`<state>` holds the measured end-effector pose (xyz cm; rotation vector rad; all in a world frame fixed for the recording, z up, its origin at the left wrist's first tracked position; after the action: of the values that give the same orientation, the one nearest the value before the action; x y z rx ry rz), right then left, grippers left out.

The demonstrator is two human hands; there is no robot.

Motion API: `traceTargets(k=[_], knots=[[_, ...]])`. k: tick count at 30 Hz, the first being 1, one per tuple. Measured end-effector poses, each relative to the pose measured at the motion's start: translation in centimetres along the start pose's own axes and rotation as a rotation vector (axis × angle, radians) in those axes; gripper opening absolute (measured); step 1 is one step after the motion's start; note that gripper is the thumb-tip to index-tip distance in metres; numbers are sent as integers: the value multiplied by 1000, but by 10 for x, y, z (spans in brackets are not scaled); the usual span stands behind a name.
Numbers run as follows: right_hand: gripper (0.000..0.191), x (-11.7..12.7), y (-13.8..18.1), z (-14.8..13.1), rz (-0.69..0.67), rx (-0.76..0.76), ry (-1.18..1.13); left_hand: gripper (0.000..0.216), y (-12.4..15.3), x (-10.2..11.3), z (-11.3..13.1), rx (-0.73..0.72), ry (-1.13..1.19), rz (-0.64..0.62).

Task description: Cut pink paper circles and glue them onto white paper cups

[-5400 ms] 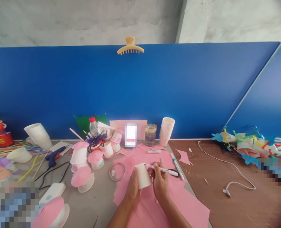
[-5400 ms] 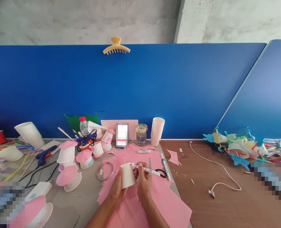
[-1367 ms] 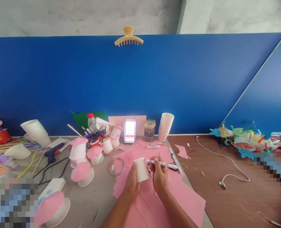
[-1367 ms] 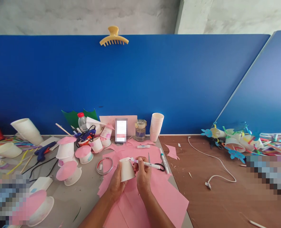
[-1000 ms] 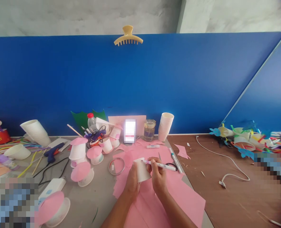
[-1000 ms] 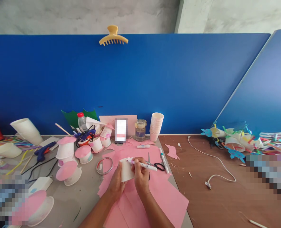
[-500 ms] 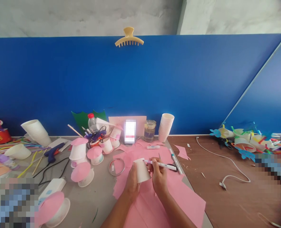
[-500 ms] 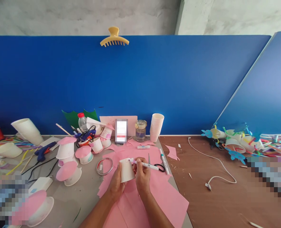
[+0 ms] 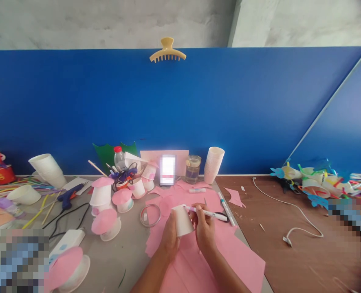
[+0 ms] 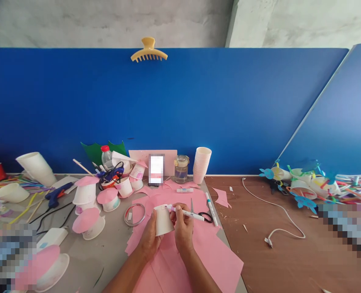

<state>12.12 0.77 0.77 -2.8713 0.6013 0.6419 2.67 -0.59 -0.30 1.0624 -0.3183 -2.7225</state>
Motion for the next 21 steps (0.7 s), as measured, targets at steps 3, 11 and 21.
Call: traceTargets(k=[3,11,21], knots=[[32,-1,0,0,-13,20,6,51,0,0,0,-6,-9,14],[30,1,-1,3,0,-30,-7,53,2,-1,1,33,-25,-1],[40,3,-4,-7,159,-23,56,50,2,1,2,182,76,48]])
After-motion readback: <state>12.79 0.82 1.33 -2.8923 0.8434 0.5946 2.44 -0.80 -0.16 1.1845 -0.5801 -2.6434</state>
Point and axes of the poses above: each hand's wrist, its own y-axis away from the middle knuckle, its own x-axis out of the back of the hand, z = x × y, the point moved 2 cm from there along -y, towards the middle knuckle, and after that the axes turned 11 degrees about z, right-handed, at the moved point
